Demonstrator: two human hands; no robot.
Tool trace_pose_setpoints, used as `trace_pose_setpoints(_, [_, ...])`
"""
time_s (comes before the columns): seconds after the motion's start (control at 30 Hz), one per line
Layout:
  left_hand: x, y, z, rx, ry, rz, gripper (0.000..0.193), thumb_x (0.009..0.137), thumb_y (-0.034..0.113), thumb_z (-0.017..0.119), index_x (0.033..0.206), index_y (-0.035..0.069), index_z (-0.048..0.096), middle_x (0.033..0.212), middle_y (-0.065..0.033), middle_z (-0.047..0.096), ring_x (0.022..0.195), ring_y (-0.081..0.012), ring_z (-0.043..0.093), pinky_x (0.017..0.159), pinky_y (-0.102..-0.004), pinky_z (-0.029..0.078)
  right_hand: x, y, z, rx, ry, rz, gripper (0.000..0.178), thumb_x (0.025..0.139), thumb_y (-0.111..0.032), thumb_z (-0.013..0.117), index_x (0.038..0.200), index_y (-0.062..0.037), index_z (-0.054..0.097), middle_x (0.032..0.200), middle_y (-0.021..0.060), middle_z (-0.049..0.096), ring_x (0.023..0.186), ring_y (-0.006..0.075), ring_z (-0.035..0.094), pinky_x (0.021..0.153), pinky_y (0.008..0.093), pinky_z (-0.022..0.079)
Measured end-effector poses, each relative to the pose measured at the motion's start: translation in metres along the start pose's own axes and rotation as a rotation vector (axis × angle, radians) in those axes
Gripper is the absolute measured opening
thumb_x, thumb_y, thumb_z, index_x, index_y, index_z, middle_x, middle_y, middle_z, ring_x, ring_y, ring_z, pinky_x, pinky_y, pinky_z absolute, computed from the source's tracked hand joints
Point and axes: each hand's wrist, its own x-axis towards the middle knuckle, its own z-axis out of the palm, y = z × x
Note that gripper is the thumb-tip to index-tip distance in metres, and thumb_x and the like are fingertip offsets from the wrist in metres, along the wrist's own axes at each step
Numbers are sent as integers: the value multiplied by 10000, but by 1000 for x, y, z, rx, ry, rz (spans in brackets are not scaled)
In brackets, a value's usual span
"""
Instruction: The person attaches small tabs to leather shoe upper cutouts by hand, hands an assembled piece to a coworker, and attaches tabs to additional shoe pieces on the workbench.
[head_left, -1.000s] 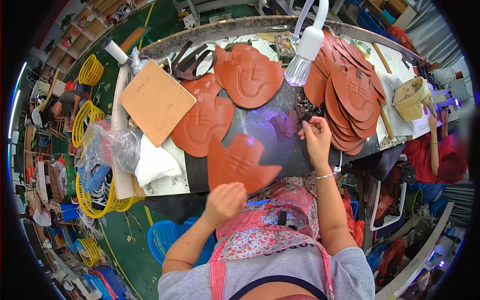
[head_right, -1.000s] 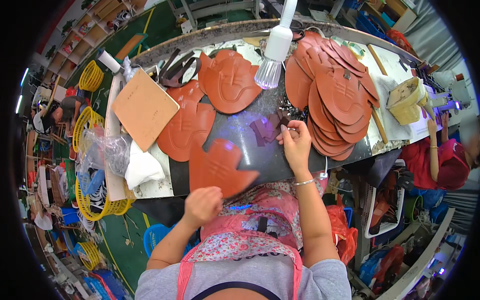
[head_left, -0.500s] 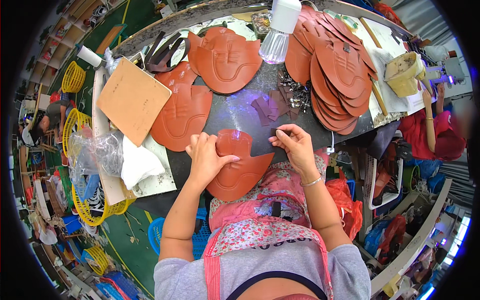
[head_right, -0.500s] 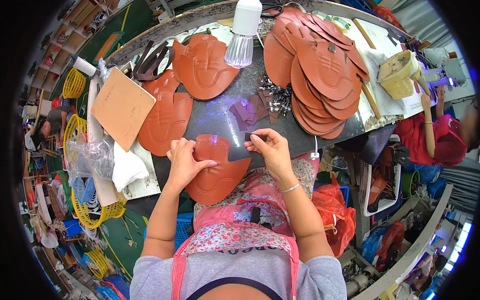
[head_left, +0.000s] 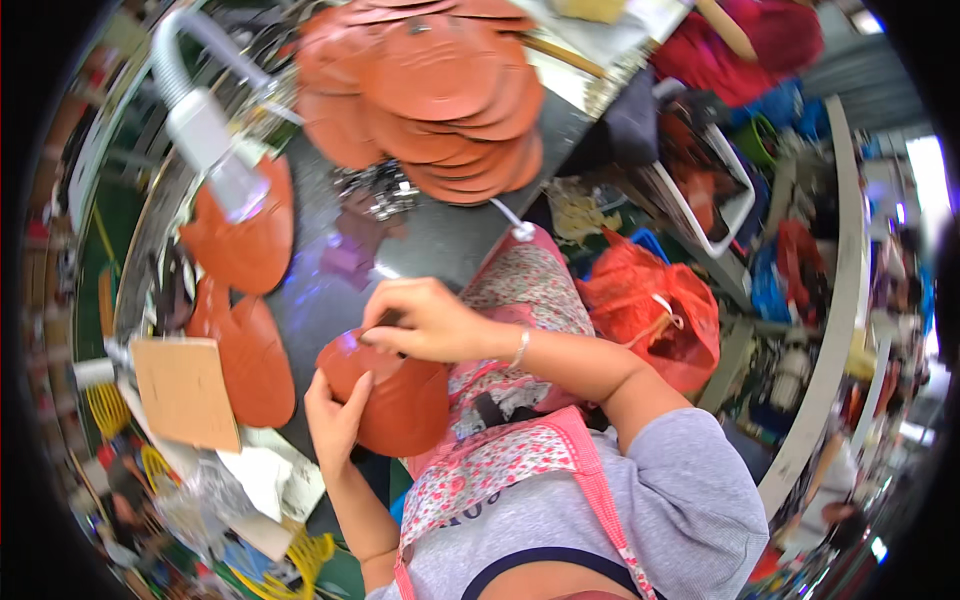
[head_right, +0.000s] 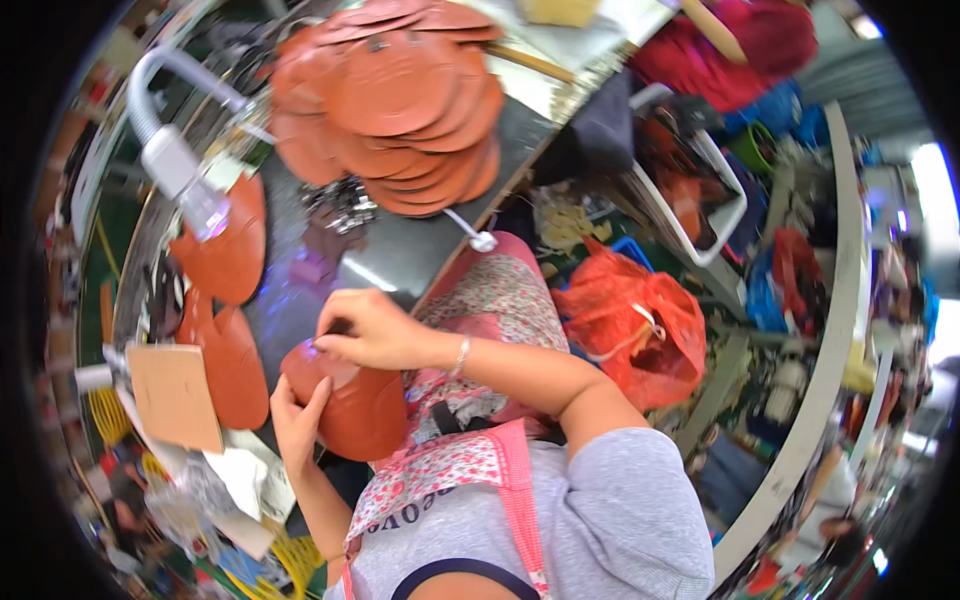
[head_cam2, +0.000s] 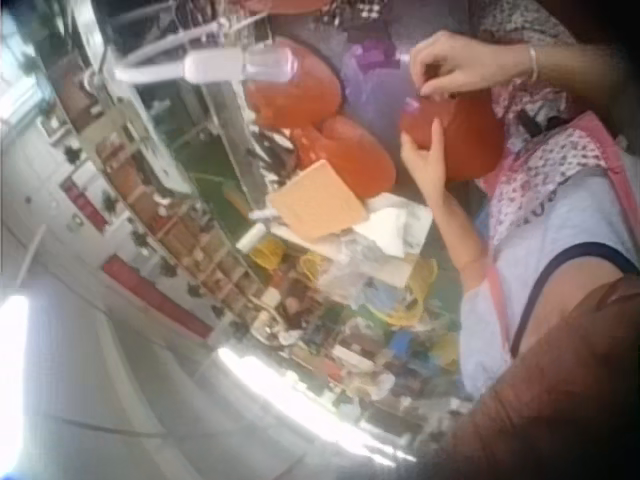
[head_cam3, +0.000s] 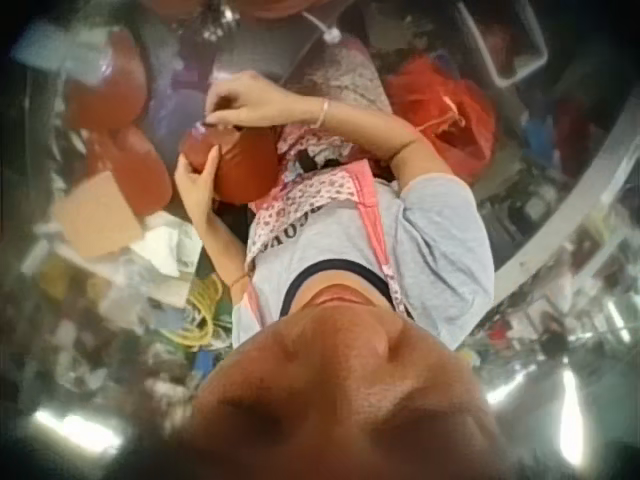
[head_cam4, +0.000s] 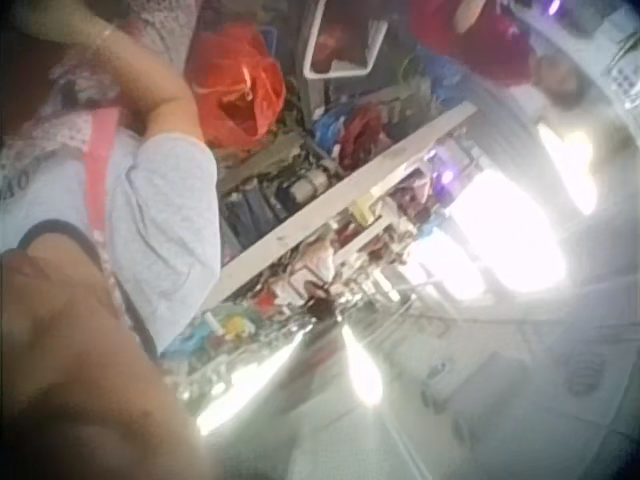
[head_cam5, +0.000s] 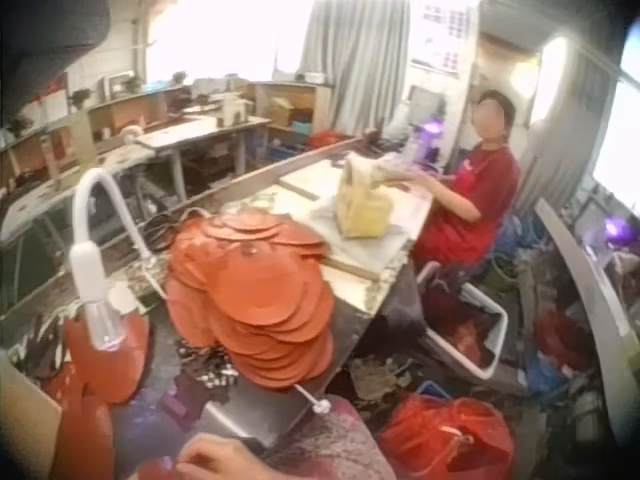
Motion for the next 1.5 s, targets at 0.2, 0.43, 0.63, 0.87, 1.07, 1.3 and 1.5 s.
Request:
trace_pose_setpoints(0.2, [11,-2,3,8,-83,-20,286,800,60,681,1049,-26,571,949,-59,630,838,-109,587,754,-244,472,-23,0,3,-78,180,-91,136,775,-84,648,786,38,591,788,129,589,708,223,601,626,309,485])
trace_pose_setpoints(0.43, [11,1,19,162,-183,-23,258,785,76,699,990,-26,580,891,-44,631,808,-81,572,707,-226,462,-41,13,2,-110,237,-100,141,787,-101,635,799,31,587,804,128,584,743,243,596,682,331,477])
trace_pose_setpoints(0.63, [12,10,33,186,-254,-34,290,776,73,702,1015,-34,579,883,-38,628,782,-75,562,697,-235,467,-53,16,-8,-76,267,-48,153,785,-107,642,792,36,587,814,135,590,769,254,601,701,343,474])
trace_pose_setpoints(0.87, [8,29,29,178,-325,-73,310,775,68,699,1043,-30,579,882,-29,623,790,-77,572,708,-238,473,-57,4,-21,-14,220,-119,122,815,-72,633,793,30,571,832,98,574,684,172,625,602,282,501])
trace_pose_setpoints(1.07, [31,59,48,153,-462,33,386,749,108,727,1078,-39,589,923,-67,656,823,-125,612,742,-278,506,-62,-18,-71,228,124,104,73,809,31,624,872,6,597,1004,93,559,731,139,626,628,251,548])
trace_pose_setpoints(1.3, [25,62,42,-20,-523,-37,361,743,124,742,1050,-19,618,882,-31,656,788,-67,584,706,-231,488,-35,-54,-80,-24,-210,113,69,785,51,636,832,43,587,1046,115,541,784,136,617,656,238,551])
trace_pose_setpoints(1.5, [25,53,37,-27,-513,36,356,731,140,748,1025,-18,626,867,-39,665,785,-62,584,699,-237,488,-10,-54,-68,-343,-412,98,148,747,-23,692,813,56,585,895,108,588,749,189,636,635,273,553])
